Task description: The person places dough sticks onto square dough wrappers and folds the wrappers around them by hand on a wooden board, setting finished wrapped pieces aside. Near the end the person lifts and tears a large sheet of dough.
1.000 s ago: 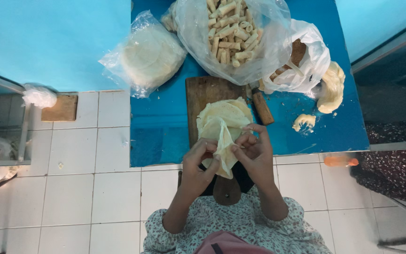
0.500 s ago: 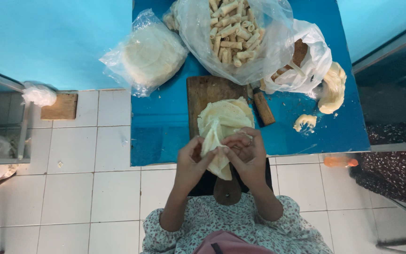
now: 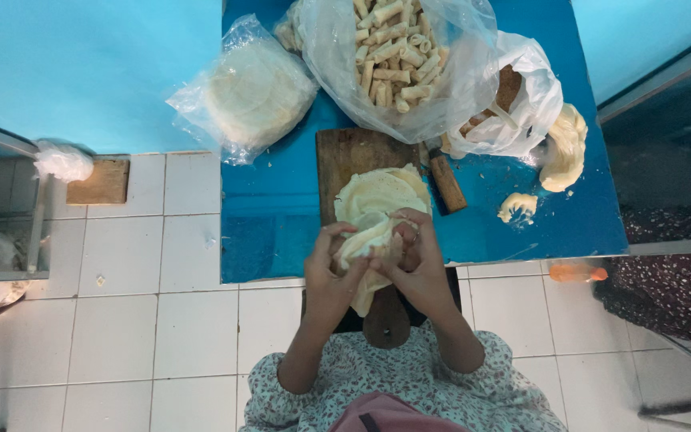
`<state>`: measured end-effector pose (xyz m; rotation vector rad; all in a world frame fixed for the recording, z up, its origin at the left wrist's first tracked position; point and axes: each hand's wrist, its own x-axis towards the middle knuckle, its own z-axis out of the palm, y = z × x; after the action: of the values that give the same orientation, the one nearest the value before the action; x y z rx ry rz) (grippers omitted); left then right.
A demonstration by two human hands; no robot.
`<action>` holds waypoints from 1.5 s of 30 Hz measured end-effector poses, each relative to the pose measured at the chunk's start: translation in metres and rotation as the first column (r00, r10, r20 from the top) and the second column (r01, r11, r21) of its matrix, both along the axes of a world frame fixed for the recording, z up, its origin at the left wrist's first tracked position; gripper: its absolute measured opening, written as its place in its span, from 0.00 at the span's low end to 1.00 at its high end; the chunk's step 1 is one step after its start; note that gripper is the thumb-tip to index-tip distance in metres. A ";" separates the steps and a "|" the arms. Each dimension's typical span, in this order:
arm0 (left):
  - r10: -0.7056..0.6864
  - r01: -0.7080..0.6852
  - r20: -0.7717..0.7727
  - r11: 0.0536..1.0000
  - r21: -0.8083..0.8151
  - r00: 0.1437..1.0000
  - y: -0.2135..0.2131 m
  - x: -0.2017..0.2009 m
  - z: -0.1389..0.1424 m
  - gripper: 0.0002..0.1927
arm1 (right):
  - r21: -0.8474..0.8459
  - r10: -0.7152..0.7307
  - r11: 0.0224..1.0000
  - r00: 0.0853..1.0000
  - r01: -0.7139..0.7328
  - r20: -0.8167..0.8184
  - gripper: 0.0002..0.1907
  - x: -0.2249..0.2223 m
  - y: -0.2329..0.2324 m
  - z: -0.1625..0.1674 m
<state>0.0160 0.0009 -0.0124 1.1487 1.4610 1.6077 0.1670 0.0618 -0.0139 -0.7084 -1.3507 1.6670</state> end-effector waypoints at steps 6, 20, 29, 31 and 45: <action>0.077 -0.081 -0.046 0.990 -0.111 0.996 -0.006 -0.005 0.002 0.07 | -0.010 -0.071 0.997 0.996 0.070 -0.052 0.35 0.006 0.000 0.001; -0.139 0.100 0.300 0.985 0.143 0.944 -0.038 -0.004 -0.021 0.12 | -0.291 0.065 0.938 0.920 -0.189 -0.387 0.42 0.007 -0.004 -0.011; -0.421 0.392 0.408 0.907 0.156 0.810 -0.034 -0.016 0.003 0.19 | -0.138 0.129 0.978 0.972 -0.158 -0.196 0.40 0.012 -0.006 0.008; -0.416 0.441 0.356 0.897 0.013 0.837 -0.031 -0.017 0.014 0.24 | -0.034 0.137 0.989 0.974 -0.145 -0.178 0.38 0.014 -0.008 0.011; -0.457 0.463 -0.218 0.886 -0.026 0.862 -0.019 -0.024 0.056 0.08 | 0.029 0.284 0.955 0.937 -0.296 0.206 0.47 0.014 0.006 0.036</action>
<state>-0.0075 -0.0181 0.0433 1.5930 1.1710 1.1975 0.1814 0.0679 0.0218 -0.6808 -1.7096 1.8119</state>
